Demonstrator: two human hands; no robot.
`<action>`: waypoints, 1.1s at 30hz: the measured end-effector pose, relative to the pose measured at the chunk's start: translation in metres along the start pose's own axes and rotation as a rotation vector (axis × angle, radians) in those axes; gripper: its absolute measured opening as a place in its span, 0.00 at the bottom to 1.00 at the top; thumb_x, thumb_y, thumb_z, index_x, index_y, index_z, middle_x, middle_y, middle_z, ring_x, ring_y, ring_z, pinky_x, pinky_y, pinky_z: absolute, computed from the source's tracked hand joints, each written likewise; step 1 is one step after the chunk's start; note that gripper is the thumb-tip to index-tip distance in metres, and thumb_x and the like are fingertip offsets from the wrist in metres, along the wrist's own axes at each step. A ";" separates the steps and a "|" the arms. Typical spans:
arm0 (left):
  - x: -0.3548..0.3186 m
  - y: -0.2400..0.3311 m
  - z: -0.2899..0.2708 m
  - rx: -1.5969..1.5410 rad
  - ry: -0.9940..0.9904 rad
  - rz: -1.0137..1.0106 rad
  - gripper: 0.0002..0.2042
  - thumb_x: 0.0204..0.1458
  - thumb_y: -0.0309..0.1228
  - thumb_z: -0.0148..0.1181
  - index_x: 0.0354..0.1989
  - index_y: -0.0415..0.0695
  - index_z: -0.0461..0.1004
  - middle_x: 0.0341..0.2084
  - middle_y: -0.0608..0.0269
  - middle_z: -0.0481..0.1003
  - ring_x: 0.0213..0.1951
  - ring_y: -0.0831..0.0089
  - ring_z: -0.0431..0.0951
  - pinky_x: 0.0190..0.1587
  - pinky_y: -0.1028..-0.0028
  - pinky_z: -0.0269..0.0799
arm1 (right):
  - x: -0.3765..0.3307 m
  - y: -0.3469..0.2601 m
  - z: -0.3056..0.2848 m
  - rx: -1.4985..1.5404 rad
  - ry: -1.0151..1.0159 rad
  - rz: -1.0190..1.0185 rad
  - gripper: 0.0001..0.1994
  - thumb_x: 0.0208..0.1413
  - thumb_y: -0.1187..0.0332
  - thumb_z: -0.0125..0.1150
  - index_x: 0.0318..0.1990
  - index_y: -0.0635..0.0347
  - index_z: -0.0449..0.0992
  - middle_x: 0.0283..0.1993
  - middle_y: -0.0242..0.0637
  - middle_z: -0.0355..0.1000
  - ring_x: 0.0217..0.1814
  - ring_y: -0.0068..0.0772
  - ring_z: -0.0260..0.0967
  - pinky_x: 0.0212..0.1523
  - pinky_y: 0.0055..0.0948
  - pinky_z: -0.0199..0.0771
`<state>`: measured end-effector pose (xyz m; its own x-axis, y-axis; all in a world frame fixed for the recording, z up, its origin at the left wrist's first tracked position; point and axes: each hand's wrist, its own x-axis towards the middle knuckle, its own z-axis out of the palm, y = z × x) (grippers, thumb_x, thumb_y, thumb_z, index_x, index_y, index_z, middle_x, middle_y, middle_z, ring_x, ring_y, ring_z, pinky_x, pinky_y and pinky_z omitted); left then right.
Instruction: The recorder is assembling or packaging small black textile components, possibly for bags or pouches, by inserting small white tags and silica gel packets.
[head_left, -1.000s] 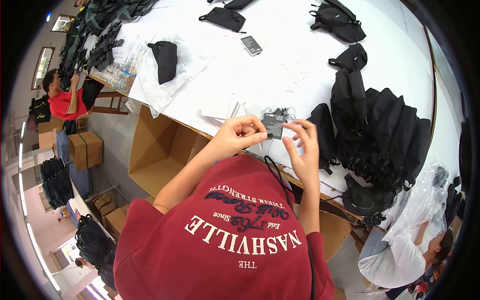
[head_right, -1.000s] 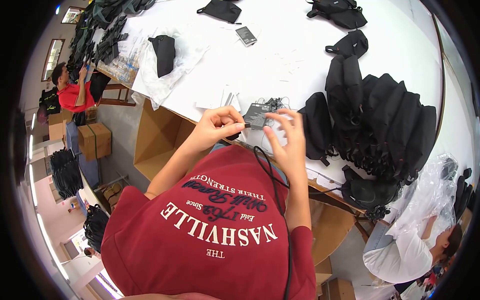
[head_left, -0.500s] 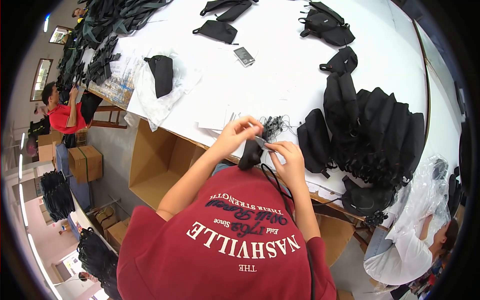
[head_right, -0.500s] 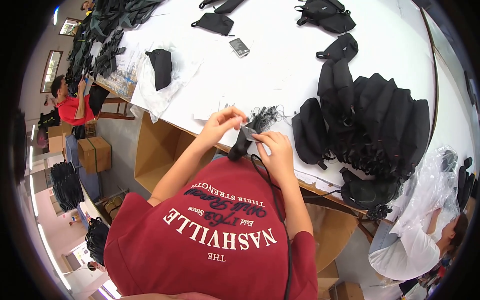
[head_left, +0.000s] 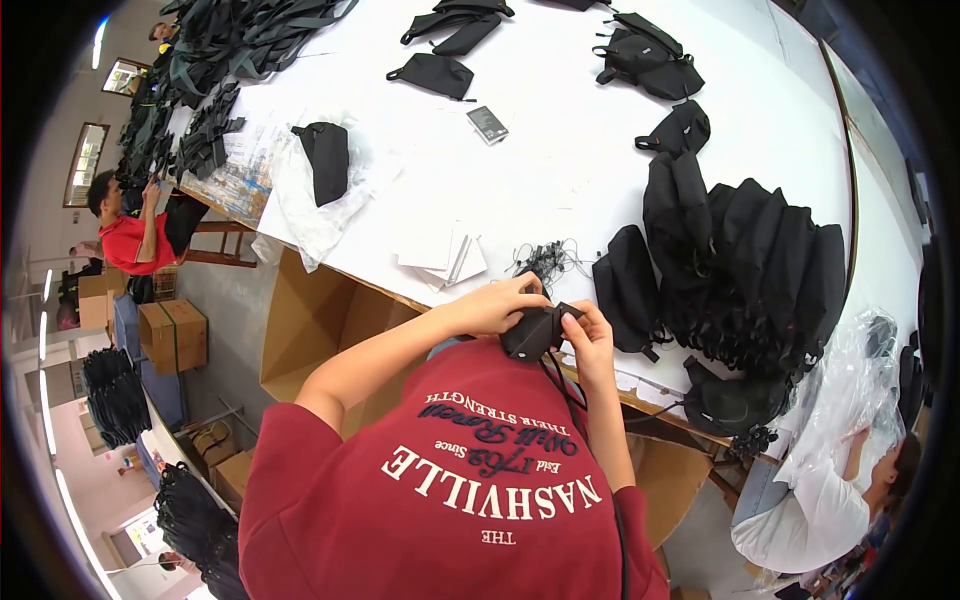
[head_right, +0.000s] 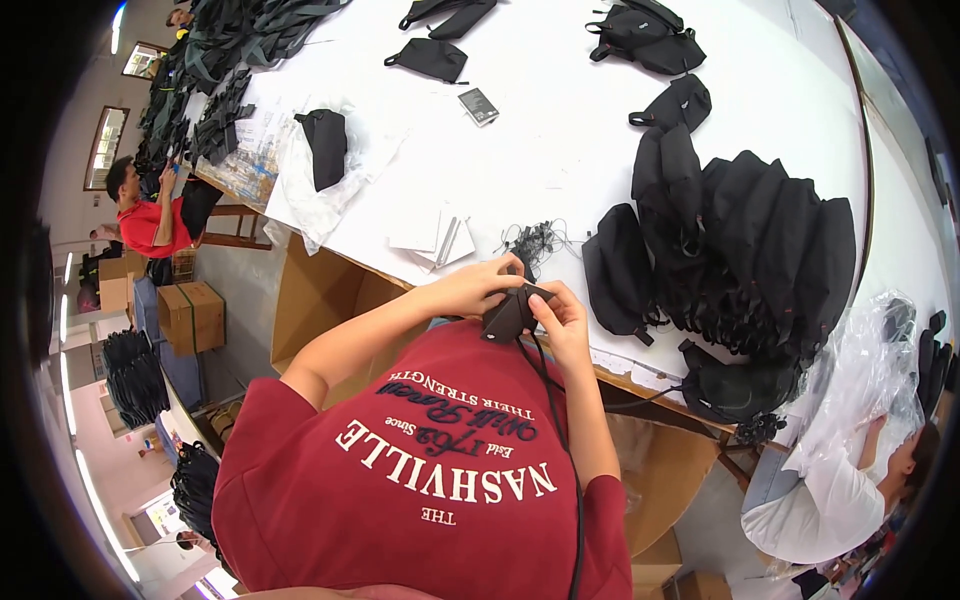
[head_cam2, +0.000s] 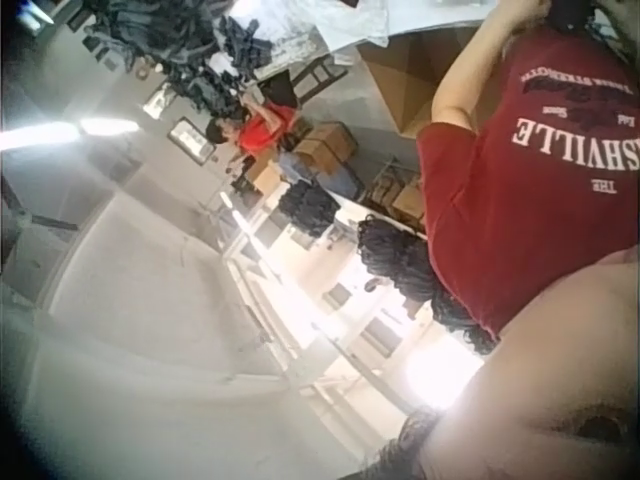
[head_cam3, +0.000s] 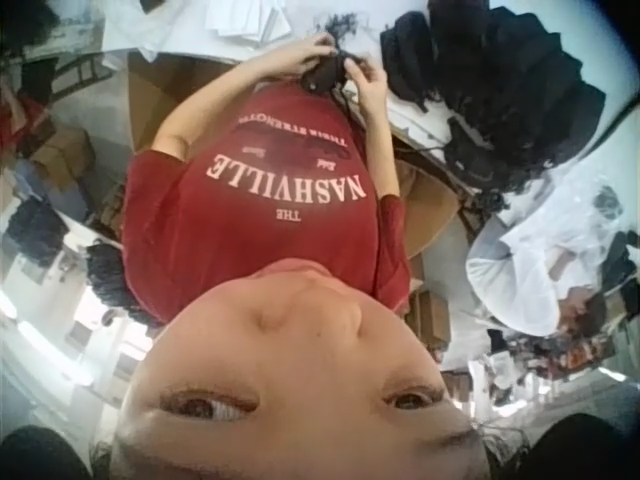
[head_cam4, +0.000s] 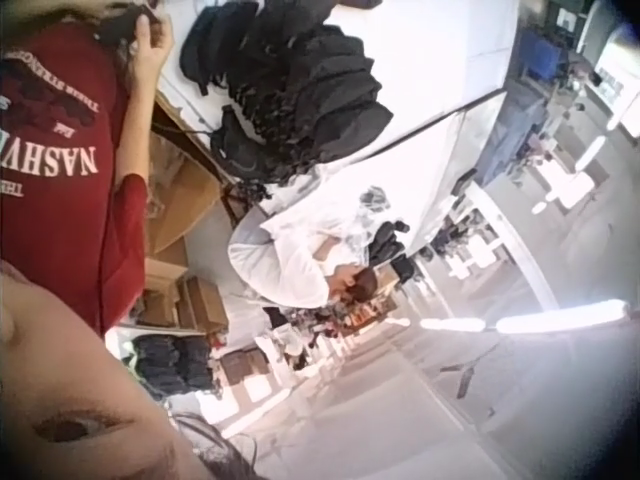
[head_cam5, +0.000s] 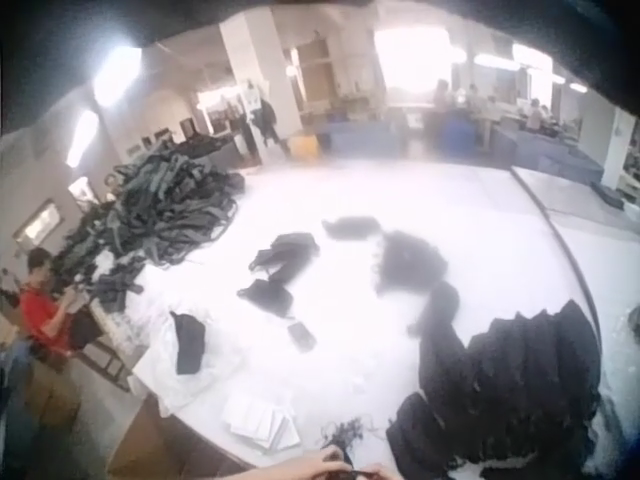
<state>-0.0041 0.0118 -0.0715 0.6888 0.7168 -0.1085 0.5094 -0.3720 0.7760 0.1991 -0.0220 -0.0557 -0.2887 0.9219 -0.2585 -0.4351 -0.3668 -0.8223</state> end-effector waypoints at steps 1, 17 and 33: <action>0.002 0.001 -0.004 0.023 0.066 0.057 0.18 0.39 0.19 0.58 0.42 0.44 0.70 0.43 0.56 0.66 0.43 0.58 0.70 0.43 0.65 0.70 | -0.002 -0.005 0.001 -0.038 0.003 -0.023 0.06 0.56 0.69 0.59 0.37 0.63 0.74 0.28 0.26 0.71 0.29 0.12 0.64 0.30 0.15 0.62; -0.005 -0.031 -0.030 -0.070 -0.009 -0.126 0.12 0.42 0.34 0.67 0.33 0.42 0.74 0.27 0.63 0.70 0.37 0.64 0.66 0.41 0.69 0.64 | -0.008 -0.047 -0.011 -0.426 0.394 -0.569 0.02 0.51 0.78 0.59 0.33 0.66 0.74 0.32 0.32 0.72 0.34 0.22 0.66 0.39 0.19 0.63; -0.033 -0.006 -0.013 -0.756 0.219 -0.453 0.14 0.50 0.37 0.62 0.36 0.38 0.73 0.27 0.66 0.71 0.32 0.80 0.69 0.38 0.77 0.66 | -0.008 -0.066 -0.026 -0.091 0.059 -0.203 0.11 0.64 0.60 0.43 0.38 0.58 0.62 0.19 0.39 0.67 0.20 0.26 0.66 0.24 0.21 0.67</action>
<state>-0.0366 -0.0015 -0.0646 0.3522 0.8251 -0.4418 0.1799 0.4035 0.8971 0.2524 -0.0019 -0.0119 -0.1514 0.9823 -0.1098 -0.3995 -0.1624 -0.9022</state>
